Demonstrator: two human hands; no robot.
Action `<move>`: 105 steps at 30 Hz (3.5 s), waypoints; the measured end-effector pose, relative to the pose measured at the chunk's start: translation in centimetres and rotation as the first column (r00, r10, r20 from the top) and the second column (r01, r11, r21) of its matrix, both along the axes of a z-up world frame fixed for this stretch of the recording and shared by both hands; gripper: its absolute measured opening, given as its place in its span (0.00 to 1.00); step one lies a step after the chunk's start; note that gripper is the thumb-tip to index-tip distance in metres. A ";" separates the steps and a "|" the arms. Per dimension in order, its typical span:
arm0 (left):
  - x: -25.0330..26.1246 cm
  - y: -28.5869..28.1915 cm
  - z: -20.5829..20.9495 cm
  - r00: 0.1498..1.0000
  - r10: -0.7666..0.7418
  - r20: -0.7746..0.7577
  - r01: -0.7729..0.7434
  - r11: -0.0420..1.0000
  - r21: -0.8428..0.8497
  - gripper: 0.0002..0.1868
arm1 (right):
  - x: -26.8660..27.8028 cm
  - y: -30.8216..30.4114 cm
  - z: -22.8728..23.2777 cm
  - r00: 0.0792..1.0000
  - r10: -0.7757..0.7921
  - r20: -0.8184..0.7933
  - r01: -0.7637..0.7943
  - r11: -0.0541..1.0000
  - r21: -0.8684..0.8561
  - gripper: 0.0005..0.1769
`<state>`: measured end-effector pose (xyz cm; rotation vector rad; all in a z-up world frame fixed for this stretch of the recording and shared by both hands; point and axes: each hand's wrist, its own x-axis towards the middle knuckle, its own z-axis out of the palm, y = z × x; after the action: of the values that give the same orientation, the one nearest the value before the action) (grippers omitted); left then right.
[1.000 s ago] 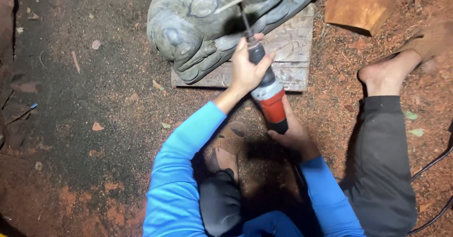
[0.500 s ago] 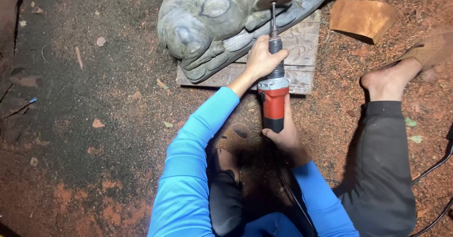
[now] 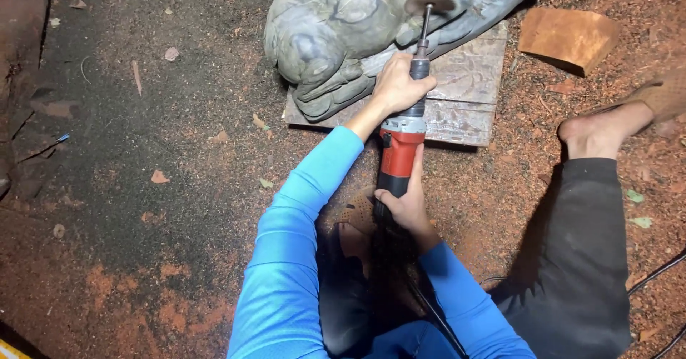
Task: Sanding a wooden sculpture using a power angle grinder, moving the tool in circular patterns to achieve a smooth finish.
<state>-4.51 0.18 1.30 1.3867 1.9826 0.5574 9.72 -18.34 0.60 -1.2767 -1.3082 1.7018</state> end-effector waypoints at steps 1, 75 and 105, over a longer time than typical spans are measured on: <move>-0.1 -0.1 0.0 1.000 0.001 0.000 -0.001 1.000 -0.002 0.28 | -0.3 -0.4 -0.3 1.000 0.001 0.000 -0.001 1.000 -0.002 0.76; 5.5 -0.4 1.0 0.929 0.263 0.262 -0.287 0.956 0.060 0.25 | 10.3 5.3 5.4 0.884 0.291 0.366 -0.292 0.955 -0.055 0.73; 4.3 -0.9 4.6 0.896 0.197 0.398 -0.325 0.902 0.286 0.24 | 11.8 8.8 5.7 0.805 0.365 0.467 -0.435 0.899 0.047 0.72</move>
<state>-0.24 -0.70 5.86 1.1032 1.8326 1.2483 21.55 -9.59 6.27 -1.4266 -2.0710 1.5790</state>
